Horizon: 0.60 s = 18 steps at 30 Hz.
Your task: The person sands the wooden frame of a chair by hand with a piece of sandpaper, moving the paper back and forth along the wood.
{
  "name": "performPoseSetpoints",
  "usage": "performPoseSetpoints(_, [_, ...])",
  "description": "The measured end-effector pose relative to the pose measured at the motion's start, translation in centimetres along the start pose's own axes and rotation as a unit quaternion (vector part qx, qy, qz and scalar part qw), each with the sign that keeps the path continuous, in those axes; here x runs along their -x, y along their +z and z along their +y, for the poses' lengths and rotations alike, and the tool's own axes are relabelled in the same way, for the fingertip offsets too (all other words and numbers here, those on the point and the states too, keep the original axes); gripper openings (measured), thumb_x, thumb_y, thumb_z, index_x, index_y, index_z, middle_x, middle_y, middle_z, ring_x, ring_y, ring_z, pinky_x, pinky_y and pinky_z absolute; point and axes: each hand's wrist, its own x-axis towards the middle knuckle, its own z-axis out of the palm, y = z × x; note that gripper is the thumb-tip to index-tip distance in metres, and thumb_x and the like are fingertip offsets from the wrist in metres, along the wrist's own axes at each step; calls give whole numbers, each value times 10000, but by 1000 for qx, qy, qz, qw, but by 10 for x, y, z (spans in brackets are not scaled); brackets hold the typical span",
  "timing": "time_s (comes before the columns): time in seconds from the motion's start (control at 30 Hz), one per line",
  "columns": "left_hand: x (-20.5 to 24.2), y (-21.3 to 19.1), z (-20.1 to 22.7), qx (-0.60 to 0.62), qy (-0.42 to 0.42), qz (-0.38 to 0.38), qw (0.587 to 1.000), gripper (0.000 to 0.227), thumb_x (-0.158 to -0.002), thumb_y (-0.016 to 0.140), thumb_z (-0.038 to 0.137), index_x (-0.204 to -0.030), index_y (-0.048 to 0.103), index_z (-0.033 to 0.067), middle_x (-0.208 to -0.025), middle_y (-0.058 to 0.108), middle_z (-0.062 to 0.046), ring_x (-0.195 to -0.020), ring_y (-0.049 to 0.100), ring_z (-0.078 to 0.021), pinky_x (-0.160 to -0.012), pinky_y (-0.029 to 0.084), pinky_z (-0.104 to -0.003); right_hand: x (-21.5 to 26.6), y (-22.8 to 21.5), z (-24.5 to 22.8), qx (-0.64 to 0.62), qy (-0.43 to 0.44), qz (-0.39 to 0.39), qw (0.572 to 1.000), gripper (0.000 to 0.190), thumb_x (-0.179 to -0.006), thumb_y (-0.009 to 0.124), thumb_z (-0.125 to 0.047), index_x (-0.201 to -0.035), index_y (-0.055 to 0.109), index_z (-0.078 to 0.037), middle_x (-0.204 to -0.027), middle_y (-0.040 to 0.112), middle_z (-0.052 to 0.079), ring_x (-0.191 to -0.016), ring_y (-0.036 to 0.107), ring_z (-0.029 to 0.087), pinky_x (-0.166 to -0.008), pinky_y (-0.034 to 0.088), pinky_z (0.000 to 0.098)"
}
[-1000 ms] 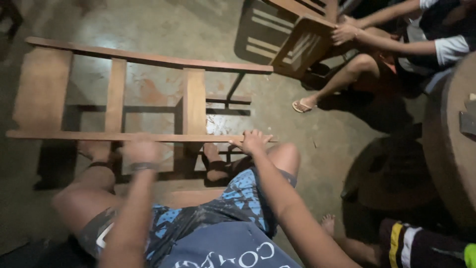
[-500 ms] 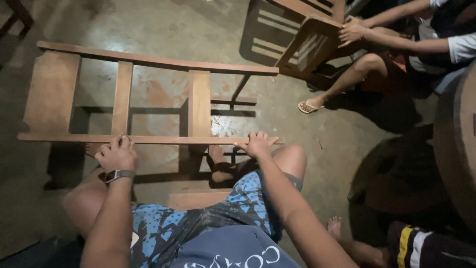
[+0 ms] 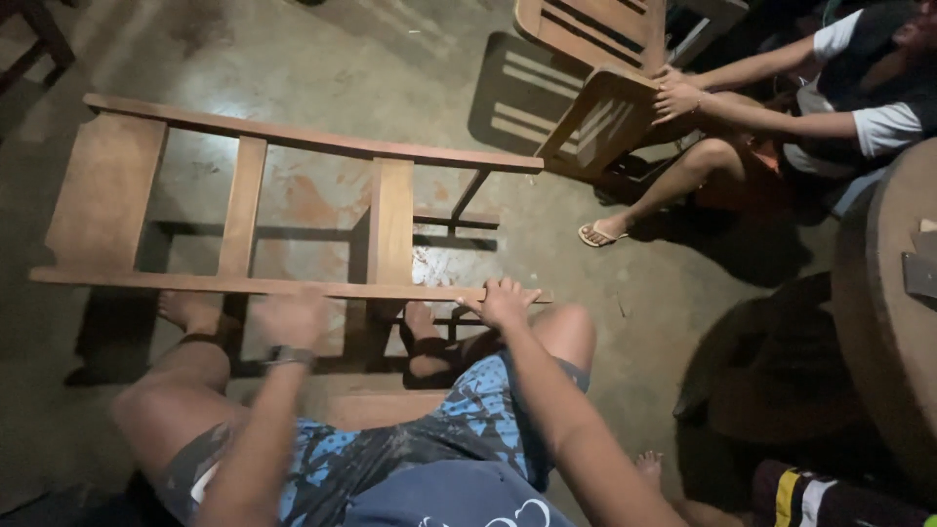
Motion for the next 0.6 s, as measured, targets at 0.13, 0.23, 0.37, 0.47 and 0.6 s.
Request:
performPoseSetpoints(0.13, [27,30,-77,-42,-111,76,990,327,-976,675,411,-1243,699,225,-1141,655,-35,-1001,643,-345,-836,477,-508,-3,6,3,0,2,0,1000,703,-932,500,-761,-1400,502,-236,-1383,495,80,-1385,387,301,-1091,161,814])
performPoseSetpoints(0.23, [13,3,-60,6,-188,61,980,315,-1013,626,415,-1227,679,190,-1131,626,-39,-946,621,-346,-763,464,-457,-8,8,5,4,-1,-4,1000,713,-930,485,-772,-1407,494,-242,-1402,487,85,-1389,377,296,-1089,143,827])
performPoseSetpoints(0.37, [14,68,33,52,-57,35,996,207,-941,646,391,-979,735,207,-908,663,-13,-771,650,-312,-603,488,-452,2,1,-1,-7,11,6,1000,714,-931,477,-773,-1391,509,-228,-1385,510,91,-1387,389,288,-1118,158,806])
performPoseSetpoints(0.47, [-7,51,117,130,-25,108,985,375,-938,672,418,-1155,722,116,-1078,692,-92,-988,661,-334,-766,535,-481,15,-12,-7,6,7,-20,1000,576,-1013,480,-616,-1447,453,-239,-1400,490,84,-1396,374,302,-1115,134,812])
performPoseSetpoints(0.6, [-7,46,93,146,-57,158,975,389,-902,712,430,-1187,715,166,-1147,672,-31,-891,681,-299,-696,555,-480,5,-1,0,13,-7,-12,1000,784,-920,420,-826,-1426,490,-231,-1404,501,90,-1380,403,303,-1122,146,811])
